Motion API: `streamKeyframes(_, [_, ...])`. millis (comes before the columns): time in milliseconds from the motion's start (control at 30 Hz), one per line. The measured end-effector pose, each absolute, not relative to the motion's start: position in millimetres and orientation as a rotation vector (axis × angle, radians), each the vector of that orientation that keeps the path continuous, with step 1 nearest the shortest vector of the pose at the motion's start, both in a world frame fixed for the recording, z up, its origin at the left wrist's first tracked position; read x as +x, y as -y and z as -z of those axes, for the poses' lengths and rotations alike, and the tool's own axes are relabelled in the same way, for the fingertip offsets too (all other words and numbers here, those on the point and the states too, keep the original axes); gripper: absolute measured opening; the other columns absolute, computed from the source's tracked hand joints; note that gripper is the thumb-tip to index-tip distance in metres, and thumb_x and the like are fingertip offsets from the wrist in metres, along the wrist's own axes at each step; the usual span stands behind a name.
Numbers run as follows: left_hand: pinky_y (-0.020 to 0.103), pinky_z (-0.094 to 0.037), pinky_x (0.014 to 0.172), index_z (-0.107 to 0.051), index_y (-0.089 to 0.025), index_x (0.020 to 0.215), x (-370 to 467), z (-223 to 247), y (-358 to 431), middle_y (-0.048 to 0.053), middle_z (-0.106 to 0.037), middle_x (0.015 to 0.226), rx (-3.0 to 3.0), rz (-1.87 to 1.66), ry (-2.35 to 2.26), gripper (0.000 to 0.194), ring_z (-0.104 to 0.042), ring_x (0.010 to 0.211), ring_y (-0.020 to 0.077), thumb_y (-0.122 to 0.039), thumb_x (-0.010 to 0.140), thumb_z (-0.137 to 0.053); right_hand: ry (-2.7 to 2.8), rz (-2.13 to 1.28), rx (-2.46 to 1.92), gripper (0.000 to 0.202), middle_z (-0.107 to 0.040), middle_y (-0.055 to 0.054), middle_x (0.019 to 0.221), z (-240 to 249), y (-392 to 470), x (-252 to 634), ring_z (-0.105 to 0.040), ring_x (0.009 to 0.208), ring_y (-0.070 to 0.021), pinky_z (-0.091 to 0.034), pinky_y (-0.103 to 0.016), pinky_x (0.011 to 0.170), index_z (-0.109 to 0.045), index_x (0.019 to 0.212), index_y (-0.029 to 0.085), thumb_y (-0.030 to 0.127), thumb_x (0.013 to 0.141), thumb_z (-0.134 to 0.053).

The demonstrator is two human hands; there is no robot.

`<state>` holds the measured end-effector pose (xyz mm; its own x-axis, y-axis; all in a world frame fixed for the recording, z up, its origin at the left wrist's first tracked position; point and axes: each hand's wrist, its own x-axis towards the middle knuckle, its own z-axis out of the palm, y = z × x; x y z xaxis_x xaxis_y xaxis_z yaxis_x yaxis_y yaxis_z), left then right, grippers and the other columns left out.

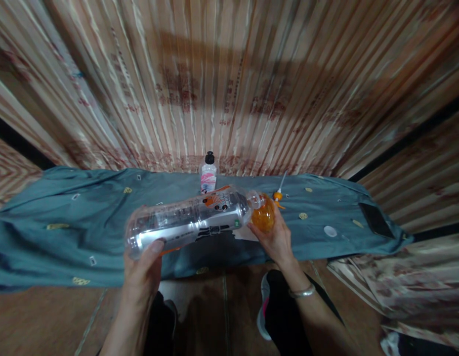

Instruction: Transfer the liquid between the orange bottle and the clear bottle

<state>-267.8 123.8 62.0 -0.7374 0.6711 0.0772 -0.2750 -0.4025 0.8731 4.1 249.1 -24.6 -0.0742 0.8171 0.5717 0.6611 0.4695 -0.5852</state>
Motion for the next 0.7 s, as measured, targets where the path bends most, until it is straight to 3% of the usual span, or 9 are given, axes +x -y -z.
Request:
streamKeyframes(200, [0.026, -0.057, 0.091, -0.083, -0.03, 0.098, -271.2, -59.6, -122.4, 0.002, -0.08, 0.107, 0.583, -2.176, -1.209, 0.059, -0.072, 0.103, 0.023, -0.044, 0.046, -0.107, 1.805, -0.216, -1.245, 0.092, -0.065, -0.019, 0.158, 24.2, -248.8, 4.7, -0.065, 0.144, -0.0355, -0.057, -0.055, 0.12, -0.046, 0.163, 0.018, 0.057, 0.088, -0.082])
streamKeyframes(467, [0.024, -0.06, 0.087, -0.086, -0.036, 0.107, -270.3, -60.4, -123.6, -0.002, -0.08, 0.111, 0.493, -2.182, -1.168, 0.074, -0.071, 0.101, 0.0203, -0.039, 0.038, -0.109, 1.812, -0.218, -1.21, 0.091, -0.064, -0.019, 0.158, 26.4, -250.6, 5.7, -0.065, 0.144, -0.0357, -0.057, -0.057, 0.12, -0.044, 0.164, 0.019, 0.055, 0.089, -0.081])
streamKeyframes(700, [0.024, -0.059, 0.092, -0.087, -0.038, 0.105, -270.6, -59.8, -125.6, -0.003, -0.082, 0.111, 0.486, -2.181, -1.182, 0.074, -0.072, 0.106, 0.0207, -0.039, 0.035, -0.11, 1.809, -0.218, -1.217, 0.091, -0.063, -0.019, 0.159, 25.9, -249.9, 5.2, -0.065, 0.144, -0.0366, -0.057, -0.057, 0.12, -0.044, 0.165, 0.02, 0.054, 0.089, -0.082])
